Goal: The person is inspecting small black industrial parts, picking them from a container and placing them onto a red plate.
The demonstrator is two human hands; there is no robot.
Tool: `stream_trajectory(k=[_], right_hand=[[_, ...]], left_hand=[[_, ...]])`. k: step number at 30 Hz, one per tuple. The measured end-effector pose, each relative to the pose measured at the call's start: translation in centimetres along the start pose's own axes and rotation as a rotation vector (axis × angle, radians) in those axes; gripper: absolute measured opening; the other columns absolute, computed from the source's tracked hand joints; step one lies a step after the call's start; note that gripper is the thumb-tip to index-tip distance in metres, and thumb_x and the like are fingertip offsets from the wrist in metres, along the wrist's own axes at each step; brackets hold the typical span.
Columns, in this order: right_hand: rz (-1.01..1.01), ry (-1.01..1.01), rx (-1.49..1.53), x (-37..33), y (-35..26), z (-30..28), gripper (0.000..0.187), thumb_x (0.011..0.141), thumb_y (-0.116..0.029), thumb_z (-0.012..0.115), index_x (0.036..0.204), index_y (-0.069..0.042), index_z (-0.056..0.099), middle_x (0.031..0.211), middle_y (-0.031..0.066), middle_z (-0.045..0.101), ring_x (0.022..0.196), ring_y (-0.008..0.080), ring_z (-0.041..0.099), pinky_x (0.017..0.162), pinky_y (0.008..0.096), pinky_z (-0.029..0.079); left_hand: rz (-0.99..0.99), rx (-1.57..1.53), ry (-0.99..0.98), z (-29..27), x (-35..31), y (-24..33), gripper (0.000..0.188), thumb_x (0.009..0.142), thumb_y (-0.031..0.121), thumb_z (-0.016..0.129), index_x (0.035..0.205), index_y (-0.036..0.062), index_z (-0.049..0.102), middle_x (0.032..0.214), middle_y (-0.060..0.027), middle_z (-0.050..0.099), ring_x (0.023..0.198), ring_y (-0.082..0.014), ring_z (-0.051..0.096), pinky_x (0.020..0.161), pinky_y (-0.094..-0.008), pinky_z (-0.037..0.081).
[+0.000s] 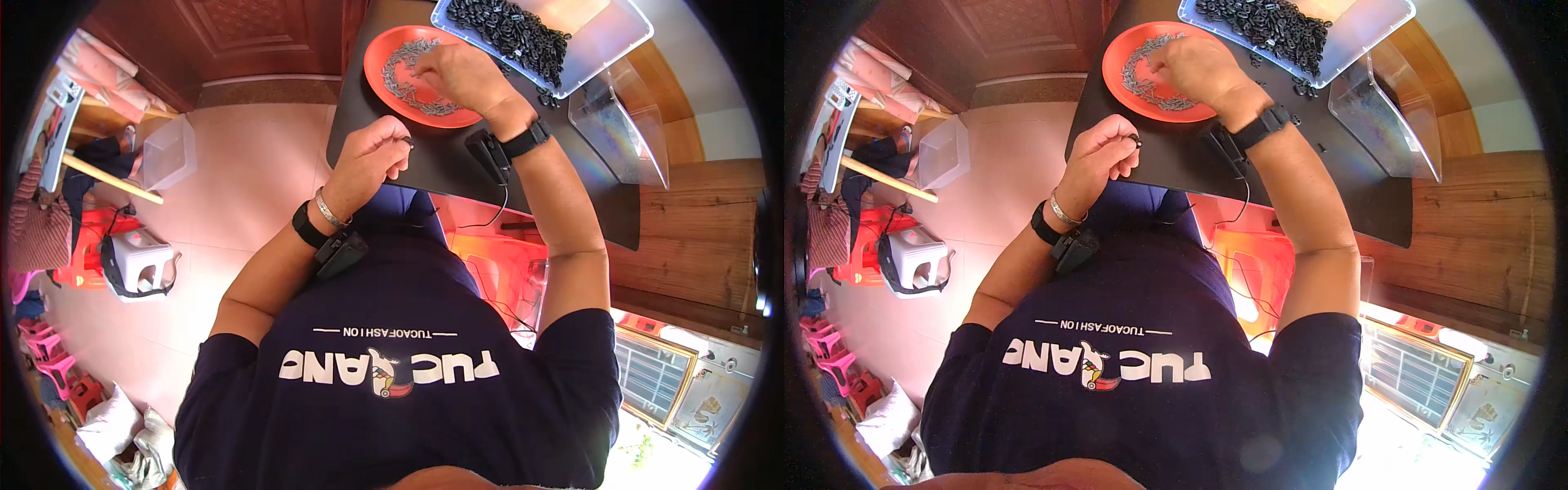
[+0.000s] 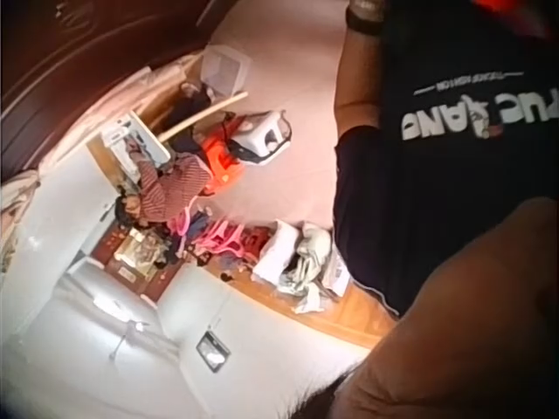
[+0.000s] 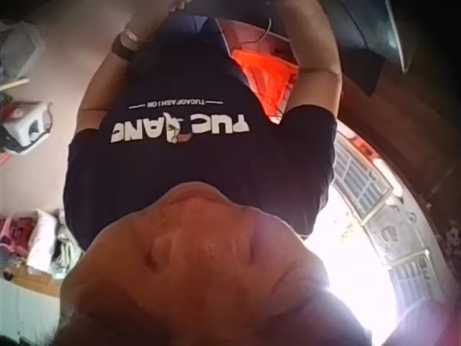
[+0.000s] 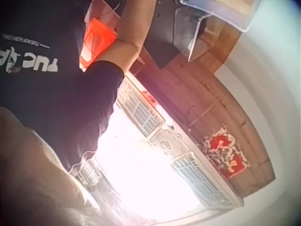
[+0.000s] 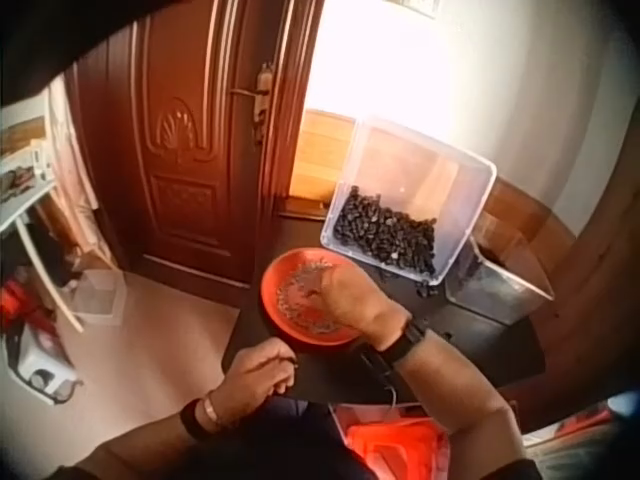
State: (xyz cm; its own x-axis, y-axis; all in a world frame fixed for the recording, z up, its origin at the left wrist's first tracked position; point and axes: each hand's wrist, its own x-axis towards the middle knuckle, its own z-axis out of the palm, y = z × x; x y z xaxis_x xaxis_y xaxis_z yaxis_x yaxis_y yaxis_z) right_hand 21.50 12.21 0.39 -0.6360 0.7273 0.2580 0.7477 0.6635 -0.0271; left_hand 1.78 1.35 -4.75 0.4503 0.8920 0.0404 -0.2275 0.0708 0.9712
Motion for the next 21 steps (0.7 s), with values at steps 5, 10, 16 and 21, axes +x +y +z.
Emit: stream_trajectory(k=[5,10,16,21], right_hand=[[0.023,-0.192,0.068,2.0,-1.1,0.0,0.016,0.077,-0.013,0.058,0.087,-0.009,0.069,0.084,0.0129,0.066,0.078,0.029,0.063,0.069,0.0398,0.05],[0.002,-0.212,-0.045,3.0,-0.8,1.9,0.014,0.074,-0.012,0.059,0.084,-0.007,0.068,0.085,0.0128,0.066,0.079,0.0297,0.063,0.071,0.0394,0.05],[0.053,-0.363,-0.194,3.3,-1.1,1.9,0.013,0.073,-0.011,0.059,0.081,-0.007,0.068,0.079,0.0143,0.066,0.076,0.0302,0.064,0.07,0.041,0.05],[0.216,-0.282,0.001,2.0,-2.1,-1.2,0.016,0.078,-0.016,0.062,0.082,-0.001,0.063,0.072,0.015,0.064,0.069,0.0238,0.066,0.066,0.0335,0.051]], left_hand=[[0.009,-0.006,-0.001,0.0,0.1,-0.2,0.01,0.09,0.012,0.049,0.087,0.0048,0.056,0.068,0.0004,0.056,0.057,-0.0035,0.048,0.049,-0.0171,0.035],[-0.006,-0.005,0.011,0.0,0.1,-0.1,0.01,0.089,0.012,0.049,0.087,0.0047,0.056,0.069,0.0003,0.057,0.057,-0.0033,0.048,0.049,-0.0169,0.035],[-0.001,0.002,0.021,0.0,0.0,-0.1,0.01,0.089,0.011,0.05,0.087,0.0042,0.056,0.068,0.0,0.057,0.057,-0.0034,0.049,0.049,-0.0169,0.035],[0.011,0.012,0.025,0.0,0.0,-0.2,0.01,0.089,0.011,0.049,0.087,0.004,0.056,0.068,-0.0004,0.057,0.057,-0.0038,0.049,0.049,-0.0172,0.036]])
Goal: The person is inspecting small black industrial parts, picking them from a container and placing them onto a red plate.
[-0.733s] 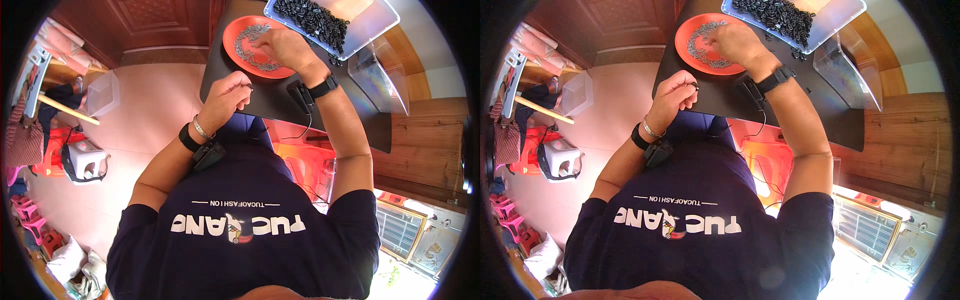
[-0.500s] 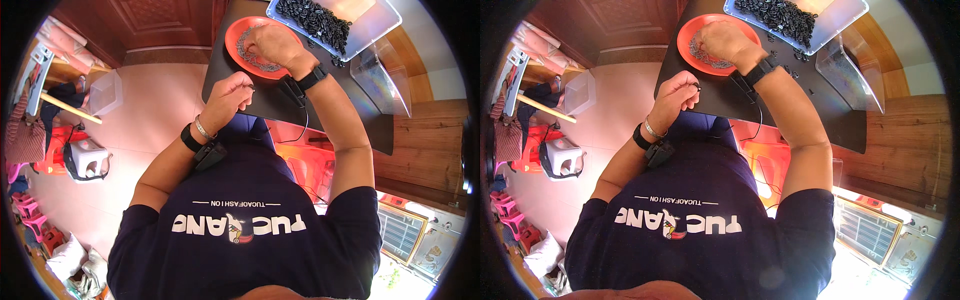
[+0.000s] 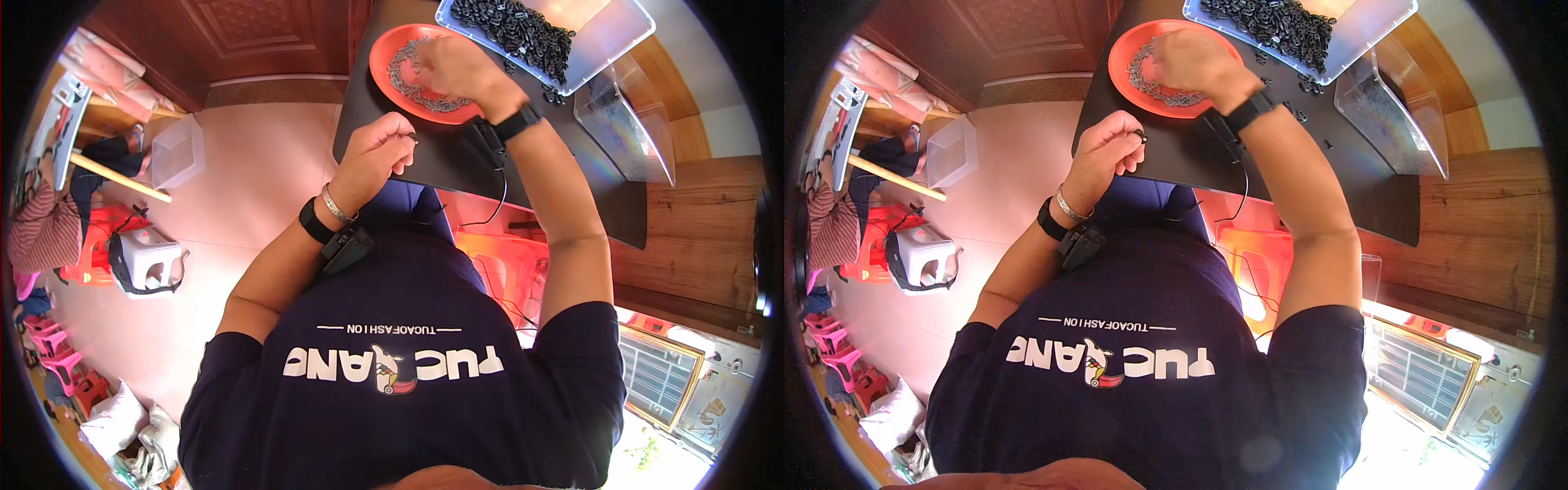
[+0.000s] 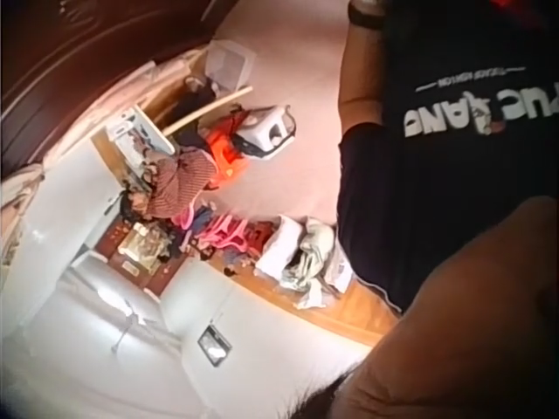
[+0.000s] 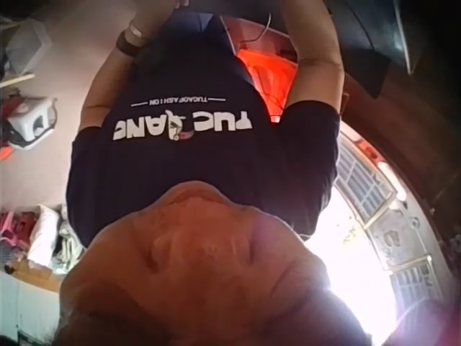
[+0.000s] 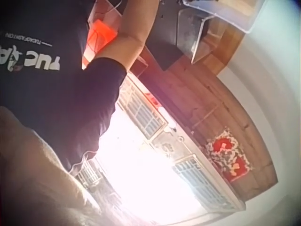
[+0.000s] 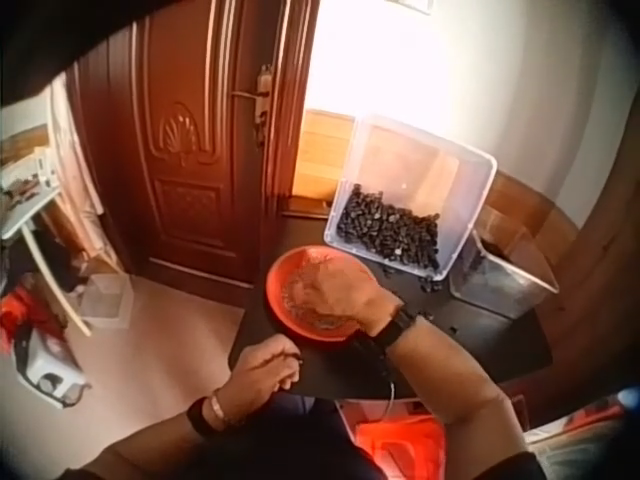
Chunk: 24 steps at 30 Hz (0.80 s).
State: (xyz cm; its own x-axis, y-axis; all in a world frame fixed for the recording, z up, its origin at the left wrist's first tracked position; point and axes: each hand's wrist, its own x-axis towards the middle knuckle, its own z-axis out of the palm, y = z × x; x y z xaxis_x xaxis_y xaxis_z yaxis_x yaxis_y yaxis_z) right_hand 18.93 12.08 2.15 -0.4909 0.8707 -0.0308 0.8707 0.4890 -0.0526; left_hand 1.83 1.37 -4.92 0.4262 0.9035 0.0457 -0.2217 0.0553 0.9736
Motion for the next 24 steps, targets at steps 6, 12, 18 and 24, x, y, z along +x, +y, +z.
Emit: stream_trajectory(k=[6,12,18,24], right_hand=[[0.073,0.198,0.644,-4.0,3.3,-0.2,0.016,0.08,-0.012,0.065,0.087,0.001,0.06,0.078,0.0056,0.063,0.077,0.0114,0.061,0.07,0.0253,0.049],[0.159,0.179,1.198,-8.4,2.1,0.9,0.014,0.088,-0.008,0.061,0.098,0.002,0.061,0.087,0.0039,0.066,0.077,0.0099,0.061,0.071,0.0235,0.049],[0.177,0.326,1.387,-11.3,-1.3,2.2,0.013,0.089,-0.012,0.062,0.094,0.0,0.063,0.08,0.0041,0.066,0.072,0.0105,0.061,0.067,0.0235,0.049],[0.108,0.369,1.493,-12.1,-4.0,2.0,0.012,0.09,-0.014,0.062,0.09,-0.002,0.065,0.08,0.0031,0.066,0.071,0.0095,0.06,0.067,0.0229,0.049]], left_hand=[[-0.012,0.006,0.037,0.3,0.0,0.5,0.01,0.089,0.012,0.051,0.087,0.0036,0.056,0.067,-0.0006,0.056,0.056,-0.0047,0.048,0.05,-0.0188,0.037],[-0.018,0.002,0.093,0.7,0.0,0.8,0.009,0.088,0.011,0.053,0.086,0.0032,0.056,0.066,-0.0007,0.055,0.055,-0.0055,0.048,0.05,-0.0201,0.039],[0.13,0.255,0.157,1.9,-0.4,2.1,0.008,0.088,0.01,0.053,0.086,0.003,0.054,0.065,-0.0003,0.054,0.056,-0.0048,0.046,0.051,-0.0205,0.037],[0.301,0.519,0.164,2.7,-1.0,3.1,0.008,0.09,0.009,0.051,0.086,0.0029,0.052,0.065,0.0008,0.05,0.058,-0.0041,0.043,0.052,-0.0208,0.037]])
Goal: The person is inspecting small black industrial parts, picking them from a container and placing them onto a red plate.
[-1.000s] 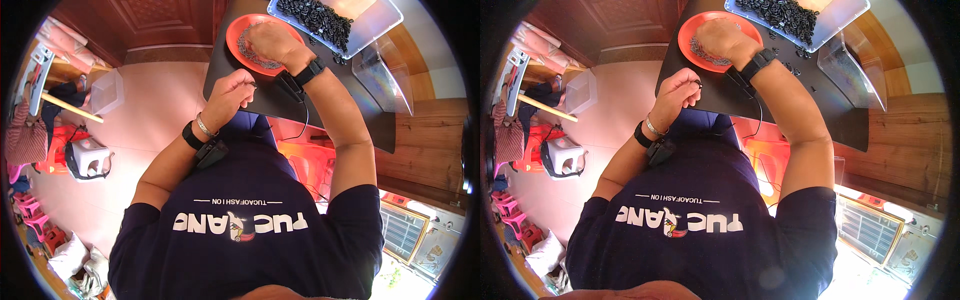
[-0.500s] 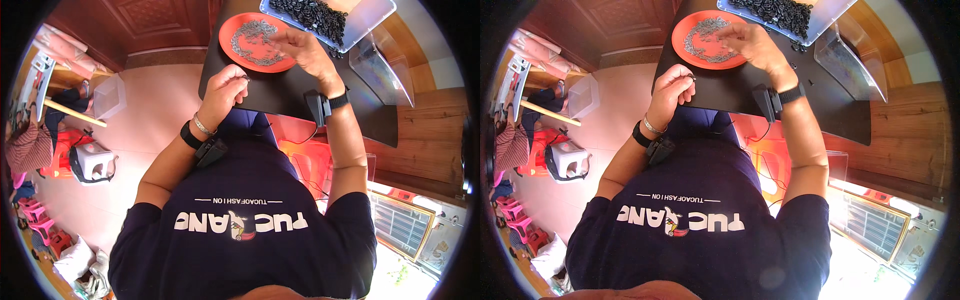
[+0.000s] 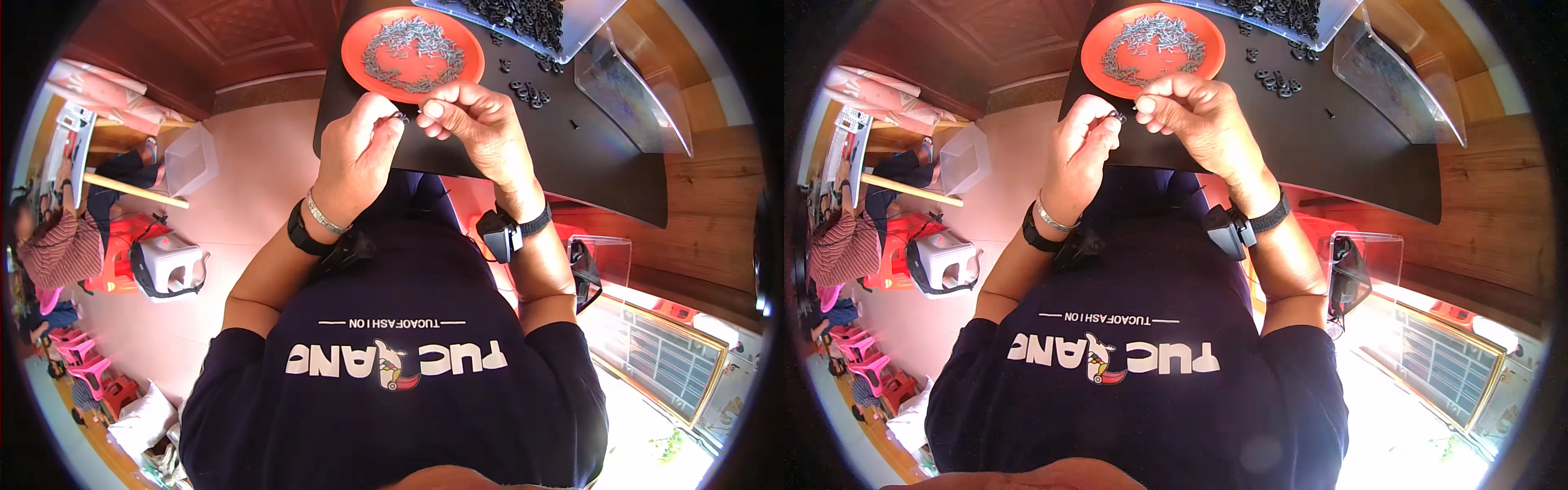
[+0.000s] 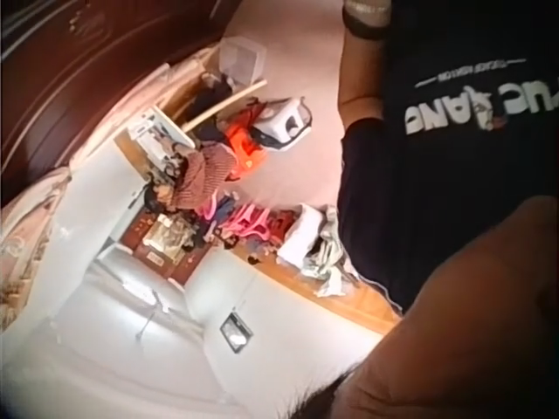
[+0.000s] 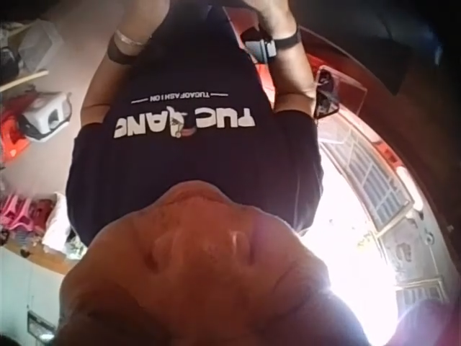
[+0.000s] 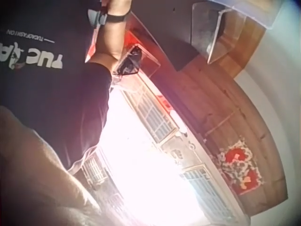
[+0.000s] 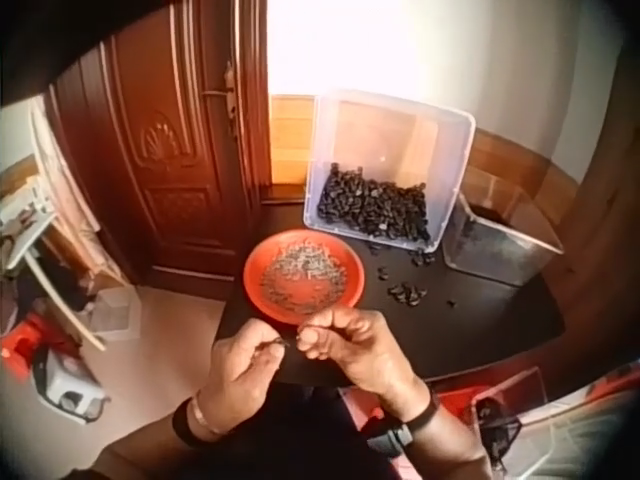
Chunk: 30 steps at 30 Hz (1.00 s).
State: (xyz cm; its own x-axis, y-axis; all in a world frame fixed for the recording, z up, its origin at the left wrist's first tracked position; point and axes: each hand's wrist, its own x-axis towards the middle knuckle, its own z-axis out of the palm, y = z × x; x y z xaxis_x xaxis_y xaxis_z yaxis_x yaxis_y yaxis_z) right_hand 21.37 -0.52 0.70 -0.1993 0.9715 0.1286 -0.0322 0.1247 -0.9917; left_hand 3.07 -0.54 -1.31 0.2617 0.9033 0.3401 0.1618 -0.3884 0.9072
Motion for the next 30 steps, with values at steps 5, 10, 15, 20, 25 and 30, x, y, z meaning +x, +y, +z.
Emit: stream_trajectory(k=[5,10,15,20,25,30], right_hand=[[-0.048,-0.008,0.033,-0.3,0.0,0.6,0.013,0.09,-0.014,0.061,0.091,-0.001,0.065,0.079,0.0031,0.065,0.072,0.0093,0.059,0.068,0.0227,0.049],[-0.062,-0.031,0.014,-0.4,0.1,1.0,0.009,0.09,-0.008,0.06,0.089,0.0,0.063,0.076,0.0012,0.061,0.069,0.0074,0.055,0.066,0.0222,0.048],[-0.081,-0.035,-0.063,-0.6,0.2,1.0,0.008,0.089,-0.008,0.06,0.088,0.0,0.063,0.076,0.0015,0.062,0.07,0.008,0.056,0.064,0.0232,0.048],[-0.133,-0.042,-0.404,-0.8,-0.7,1.1,0.007,0.089,-0.008,0.062,0.087,-0.001,0.061,0.076,0.0003,0.061,0.069,0.0078,0.055,0.064,0.023,0.047],[-0.233,0.001,-0.526,-0.9,-0.9,1.6,0.006,0.084,-0.006,0.065,0.084,-0.001,0.062,0.071,0.0044,0.062,0.067,0.0106,0.058,0.062,0.0255,0.046],[-0.227,-0.033,-0.536,-0.5,-0.3,1.4,0.005,0.083,-0.005,0.065,0.084,-0.001,0.064,0.073,0.006,0.064,0.068,0.0116,0.06,0.062,0.0258,0.047]], left_hand=[[0.043,0.037,-0.018,0.1,-0.1,0.4,0.007,0.089,0.007,0.05,0.085,0.0022,0.052,0.064,0.0009,0.048,0.059,-0.0049,0.043,0.053,-0.0218,0.037],[0.082,0.068,-0.01,0.1,0.0,0.6,0.004,0.084,0.005,0.054,0.086,0.0024,0.052,0.06,-0.0127,0.052,0.052,-0.0251,0.053,0.051,-0.0339,0.042],[0.109,0.106,-0.01,0.2,-0.2,0.5,0.004,0.086,0.005,0.052,0.084,0.0017,0.052,0.061,-0.0074,0.05,0.054,-0.0171,0.048,0.051,-0.0294,0.04],[0.157,0.168,-0.015,0.3,-0.3,0.6,0.008,0.089,0.007,0.05,0.084,0.0006,0.052,0.061,-0.0018,0.048,0.054,-0.0078,0.044,0.05,-0.0242,0.038],[0.085,0.076,-0.025,0.4,-0.5,0.1,0.004,0.086,0.005,0.051,0.086,0.0006,0.051,0.061,-0.0142,0.048,0.051,-0.0274,0.05,0.05,-0.0345,0.04],[0.029,0.008,-0.051,0.3,-0.6,-0.1,0.005,0.086,0.004,0.05,0.084,-0.0003,0.051,0.059,-0.0067,0.048,0.051,-0.0128,0.046,0.049,-0.0289,0.039]])
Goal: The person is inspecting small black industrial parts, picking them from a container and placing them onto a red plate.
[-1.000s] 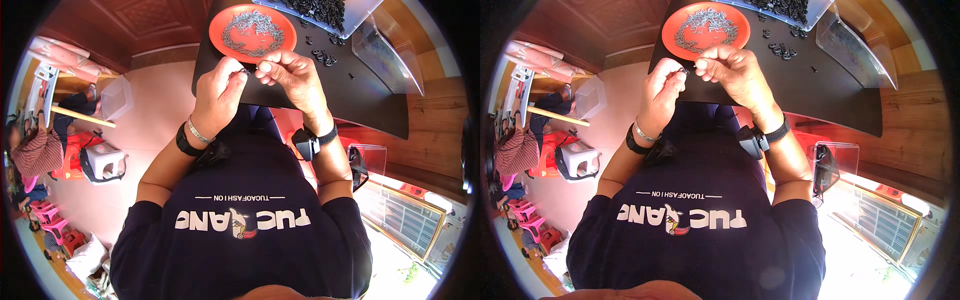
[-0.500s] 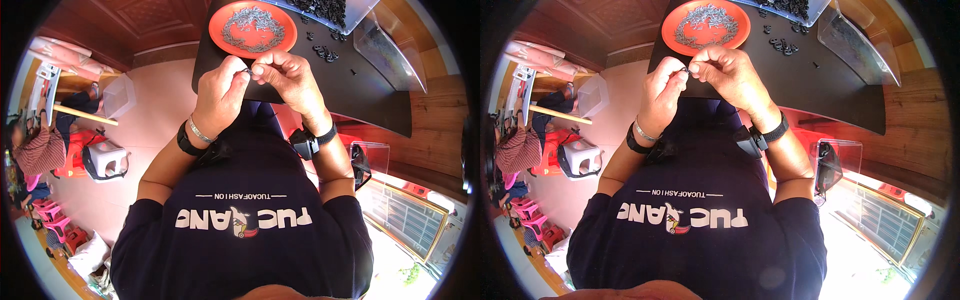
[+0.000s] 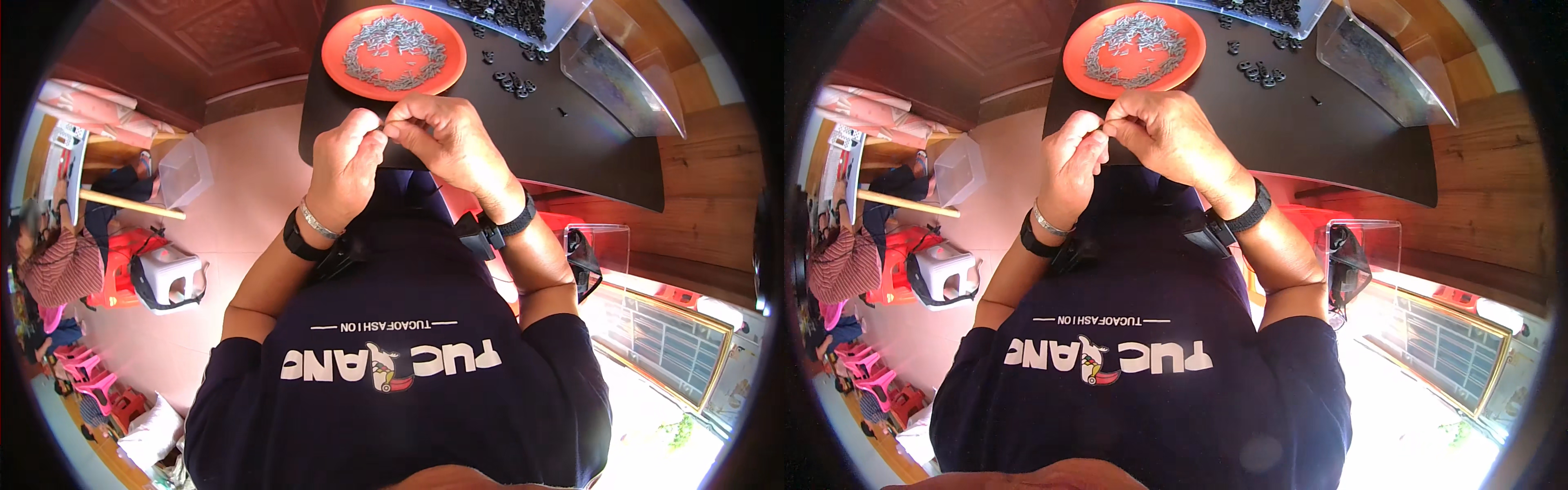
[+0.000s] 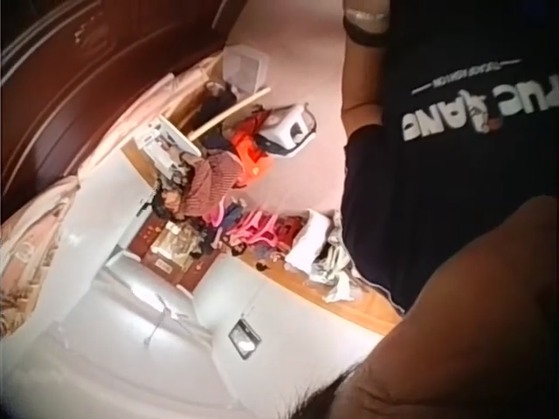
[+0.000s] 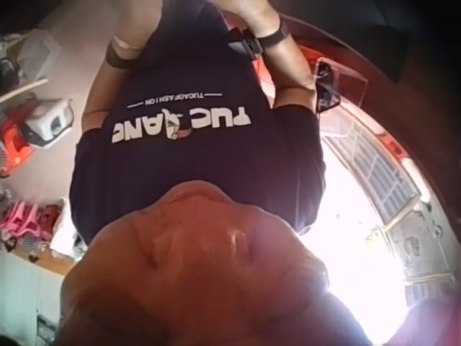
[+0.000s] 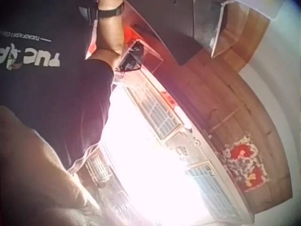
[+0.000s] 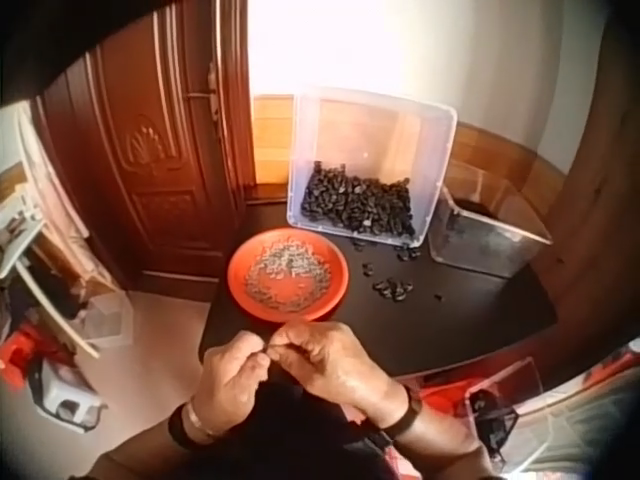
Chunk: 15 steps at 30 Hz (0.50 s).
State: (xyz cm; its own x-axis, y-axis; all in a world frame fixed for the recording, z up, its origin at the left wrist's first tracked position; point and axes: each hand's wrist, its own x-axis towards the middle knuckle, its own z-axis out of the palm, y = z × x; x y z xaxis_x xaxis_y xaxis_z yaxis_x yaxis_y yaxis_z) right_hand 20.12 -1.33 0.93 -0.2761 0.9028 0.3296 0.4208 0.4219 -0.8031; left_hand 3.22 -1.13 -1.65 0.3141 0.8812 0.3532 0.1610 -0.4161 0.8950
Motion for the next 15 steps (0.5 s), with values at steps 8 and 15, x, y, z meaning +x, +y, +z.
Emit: stream_trajectory(k=[8,15], right_hand=[[0.152,0.126,-0.031,0.3,1.5,-4.3,0.021,0.088,-0.012,0.064,0.106,-0.001,0.066,0.087,0.0004,0.066,0.079,0.006,0.055,0.073,0.0217,0.046],[0.255,0.129,-0.656,1.5,9.3,-13.0,0.028,0.079,-0.023,0.068,0.102,-0.008,0.068,0.09,0.0085,0.068,0.077,0.0183,0.063,0.071,0.0294,0.05]], left_hand=[[-0.217,-0.254,0.064,-0.6,0.4,-1.4,0.01,0.088,0.009,0.051,0.083,0.001,0.055,0.063,-0.0001,0.053,0.053,-0.0047,0.044,0.049,-0.0205,0.036],[-0.322,-0.418,0.062,-1.4,0.6,-1.7,0.012,0.088,0.013,0.05,0.084,0.0027,0.055,0.064,-0.0007,0.053,0.053,-0.0048,0.044,0.049,-0.0199,0.035]])
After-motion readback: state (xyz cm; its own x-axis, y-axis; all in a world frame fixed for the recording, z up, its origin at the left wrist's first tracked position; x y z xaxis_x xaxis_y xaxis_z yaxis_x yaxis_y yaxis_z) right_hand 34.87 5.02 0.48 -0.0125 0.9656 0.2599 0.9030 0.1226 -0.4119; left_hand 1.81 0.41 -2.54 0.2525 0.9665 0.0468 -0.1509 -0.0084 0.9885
